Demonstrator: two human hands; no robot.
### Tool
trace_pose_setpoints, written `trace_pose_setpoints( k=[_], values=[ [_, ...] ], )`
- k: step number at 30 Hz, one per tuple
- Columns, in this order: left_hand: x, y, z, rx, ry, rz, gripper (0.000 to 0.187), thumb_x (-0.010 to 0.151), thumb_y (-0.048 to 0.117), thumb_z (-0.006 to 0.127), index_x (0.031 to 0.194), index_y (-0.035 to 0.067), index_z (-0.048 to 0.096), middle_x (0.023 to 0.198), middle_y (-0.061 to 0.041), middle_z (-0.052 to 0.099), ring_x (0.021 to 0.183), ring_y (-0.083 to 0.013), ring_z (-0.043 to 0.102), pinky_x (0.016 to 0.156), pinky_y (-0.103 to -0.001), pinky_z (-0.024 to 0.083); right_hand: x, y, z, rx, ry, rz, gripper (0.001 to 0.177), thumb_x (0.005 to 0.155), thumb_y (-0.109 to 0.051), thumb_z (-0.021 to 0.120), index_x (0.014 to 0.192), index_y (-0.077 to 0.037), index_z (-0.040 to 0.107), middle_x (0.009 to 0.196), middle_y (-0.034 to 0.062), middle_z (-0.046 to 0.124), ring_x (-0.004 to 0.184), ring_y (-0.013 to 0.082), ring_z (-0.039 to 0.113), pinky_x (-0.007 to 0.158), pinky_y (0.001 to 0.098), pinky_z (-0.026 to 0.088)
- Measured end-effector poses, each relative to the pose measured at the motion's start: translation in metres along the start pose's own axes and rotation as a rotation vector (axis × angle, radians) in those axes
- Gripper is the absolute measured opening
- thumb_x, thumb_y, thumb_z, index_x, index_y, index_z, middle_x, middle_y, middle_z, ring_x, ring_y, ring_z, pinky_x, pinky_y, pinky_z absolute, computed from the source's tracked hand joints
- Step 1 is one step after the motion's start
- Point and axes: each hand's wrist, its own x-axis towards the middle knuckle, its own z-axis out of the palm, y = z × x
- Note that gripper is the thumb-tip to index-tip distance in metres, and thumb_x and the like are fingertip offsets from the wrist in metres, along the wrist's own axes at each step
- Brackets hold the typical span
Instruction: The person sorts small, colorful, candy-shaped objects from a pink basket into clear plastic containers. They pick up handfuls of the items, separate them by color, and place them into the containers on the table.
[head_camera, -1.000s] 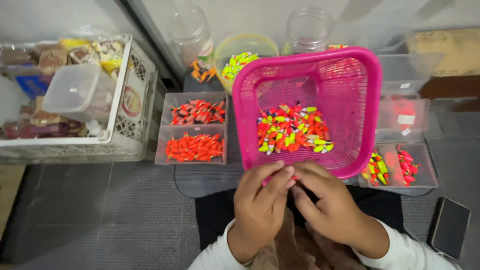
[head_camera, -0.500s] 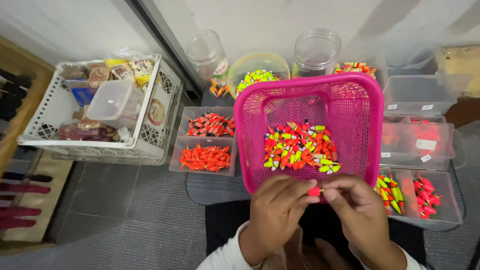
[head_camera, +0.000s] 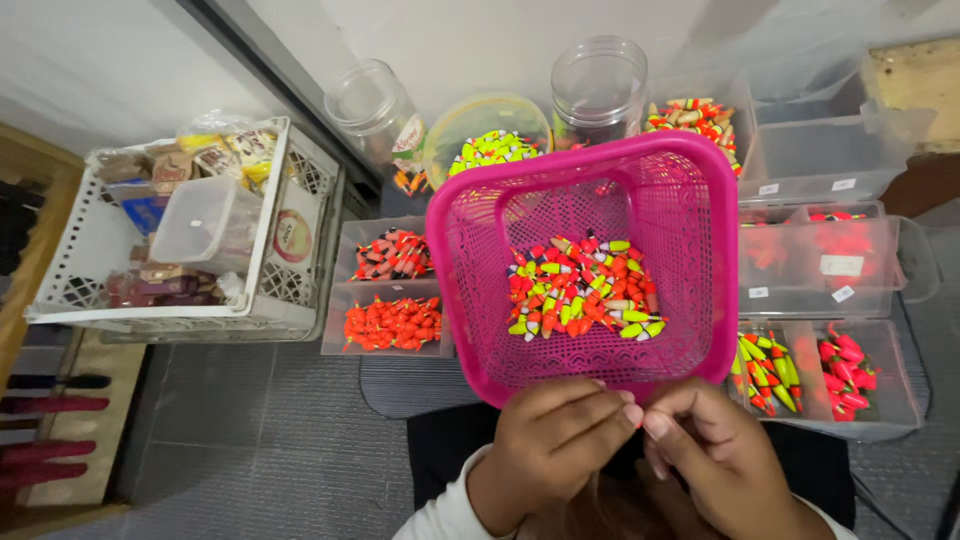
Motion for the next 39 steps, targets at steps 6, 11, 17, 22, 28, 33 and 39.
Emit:
trace_pose_setpoints(
  k=[6, 11, 17, 22, 28, 33, 39],
  values=[
    [-0.014, -0.002, 0.007, 0.014, 0.025, -0.154, 0.016, 0.101, 0.027, 0.067, 0.114, 0.019, 0.063, 0.121, -0.005, 0.070, 0.107, -0.0287, 0.072, 0.100, -0.051, 0.055, -0.035, -0.019, -0.050, -0.717, 0.669, 0.277, 0.009, 0.099, -0.016, 0.070, 0.102, -0.007, 0.073, 0.091, 0.0025, 0.070, 0.086, 0.0108, 0.060, 0.083, 0.0267, 0.043],
    [-0.022, -0.013, -0.010, 0.150, 0.153, -0.312, 0.019, 0.098, 0.016, 0.061, 0.116, 0.013, 0.062, 0.110, -0.003, 0.072, 0.096, -0.0243, 0.069, 0.110, -0.054, 0.047, -0.055, 0.010, -0.126, -1.098, 0.662, 0.083, 0.008, 0.115, -0.008, 0.072, 0.117, -0.001, 0.077, 0.092, 0.0110, 0.061, 0.085, 0.0236, 0.052, 0.088, 0.0375, 0.042],
    [-0.035, -0.012, -0.029, 0.297, 0.281, -0.412, 0.011, 0.094, 0.011, 0.061, 0.103, 0.015, 0.067, 0.107, -0.001, 0.073, 0.102, -0.0262, 0.066, 0.116, -0.057, 0.038, -0.059, 0.037, -0.130, -1.186, 0.649, 0.041, 0.017, 0.122, -0.008, 0.073, 0.137, -0.001, 0.079, 0.101, 0.0096, 0.055, 0.081, 0.0214, 0.046, 0.083, 0.0357, 0.042],
    [-0.048, -0.017, -0.039, 0.300, 0.312, -0.449, 0.012, 0.094, 0.013, 0.062, 0.104, 0.019, 0.067, 0.108, 0.000, 0.073, 0.107, -0.0274, 0.063, 0.116, -0.057, 0.036, -0.016, -0.017, -0.048, -1.130, 0.511, -0.145, 0.014, 0.118, -0.002, 0.066, 0.125, 0.007, 0.074, 0.113, 0.0186, 0.067, 0.105, 0.0319, 0.058, 0.105, 0.0425, 0.043],
    [-0.060, -0.017, -0.047, 0.254, 0.322, -0.472, 0.014, 0.095, 0.016, 0.063, 0.107, 0.019, 0.071, 0.116, 0.000, 0.069, 0.110, -0.0294, 0.060, 0.115, -0.057, 0.036, 0.074, -0.028, 0.023, -1.374, -0.014, -0.330, 0.017, 0.091, -0.010, 0.068, 0.107, -0.008, 0.072, 0.104, 0.0086, 0.070, 0.086, 0.0311, 0.068, 0.074, 0.0439, 0.056],
    [-0.065, -0.015, -0.057, 0.207, 0.305, -0.495, 0.016, 0.093, 0.014, 0.063, 0.103, 0.019, 0.073, 0.114, -0.003, 0.071, 0.111, -0.0303, 0.060, 0.114, -0.057, 0.037, 0.109, 0.000, 0.032, -1.889, -0.381, 0.183, 0.019, 0.080, -0.009, 0.057, 0.095, -0.012, 0.066, 0.092, 0.0083, 0.066, 0.072, 0.0322, 0.075, 0.055, 0.0480, 0.060],
    [-0.065, -0.013, -0.067, 0.162, 0.309, -0.488, 0.013, 0.094, 0.014, 0.063, 0.102, 0.018, 0.073, 0.118, -0.003, 0.071, 0.110, -0.0314, 0.059, 0.114, -0.058, 0.035, 0.118, 0.001, 0.039, -1.881, -0.440, 0.340, 0.025, 0.081, -0.011, 0.059, 0.105, -0.012, 0.066, 0.101, 0.0085, 0.068, 0.082, 0.0333, 0.077, 0.064, 0.0494, 0.063]
  ],
)
